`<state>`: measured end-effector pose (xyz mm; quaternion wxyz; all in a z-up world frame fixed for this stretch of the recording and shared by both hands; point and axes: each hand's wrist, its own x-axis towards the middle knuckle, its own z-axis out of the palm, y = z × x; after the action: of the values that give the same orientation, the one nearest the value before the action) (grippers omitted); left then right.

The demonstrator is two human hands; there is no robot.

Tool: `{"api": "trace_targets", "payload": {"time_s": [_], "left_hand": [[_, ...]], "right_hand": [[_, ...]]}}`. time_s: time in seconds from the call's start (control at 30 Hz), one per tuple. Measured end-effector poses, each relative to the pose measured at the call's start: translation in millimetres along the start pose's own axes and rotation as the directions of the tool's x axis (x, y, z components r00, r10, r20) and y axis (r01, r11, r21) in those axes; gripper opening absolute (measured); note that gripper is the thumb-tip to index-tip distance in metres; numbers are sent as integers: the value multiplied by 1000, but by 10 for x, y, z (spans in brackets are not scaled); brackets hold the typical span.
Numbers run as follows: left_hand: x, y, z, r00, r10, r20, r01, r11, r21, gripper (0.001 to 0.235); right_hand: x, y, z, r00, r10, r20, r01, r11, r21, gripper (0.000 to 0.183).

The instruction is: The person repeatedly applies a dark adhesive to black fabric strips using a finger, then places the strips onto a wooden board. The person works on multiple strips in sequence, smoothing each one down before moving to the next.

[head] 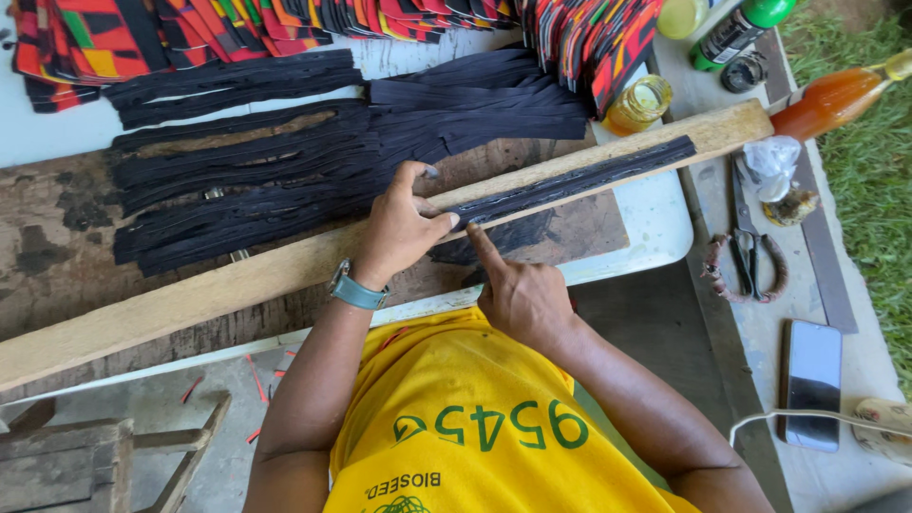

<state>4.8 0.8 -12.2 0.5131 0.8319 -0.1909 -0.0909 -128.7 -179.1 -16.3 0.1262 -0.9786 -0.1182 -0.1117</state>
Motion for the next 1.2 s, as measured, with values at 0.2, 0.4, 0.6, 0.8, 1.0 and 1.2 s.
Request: {"api": "trace_targets", "payload": {"time_s": [0.2, 0.4, 0.6, 0.8, 1.0, 1.2], "left_hand": [[1, -5, -4, 999, 44, 1, -44, 999, -26, 62], [-14, 19, -7, 1000, 10, 13, -10, 999, -53, 61], [4, 41, -30, 999, 2, 42, 0, 999, -41, 64], [-7, 81, -37, 996, -75, 58, 76, 997, -28, 66], [4, 129, -46, 993, -98, 62, 97, 995, 12, 68], [0, 127, -44, 995, -91, 47, 90, 996, 15, 68]], "right_hand": [[16, 553, -438, 900, 388, 200, -309, 890, -335, 67], [101, 376, -293, 785, 520, 336, -367, 828, -423, 78], [85, 413, -285, 723, 535, 437, -360, 831, -423, 84], [-18, 369, -311, 826, 387, 411, -259, 907, -333, 88], [-38, 932, -542, 759, 605, 241, -460, 760, -459, 77], [-143, 922, -405, 811, 500, 302, -288, 792, -537, 72]]}}
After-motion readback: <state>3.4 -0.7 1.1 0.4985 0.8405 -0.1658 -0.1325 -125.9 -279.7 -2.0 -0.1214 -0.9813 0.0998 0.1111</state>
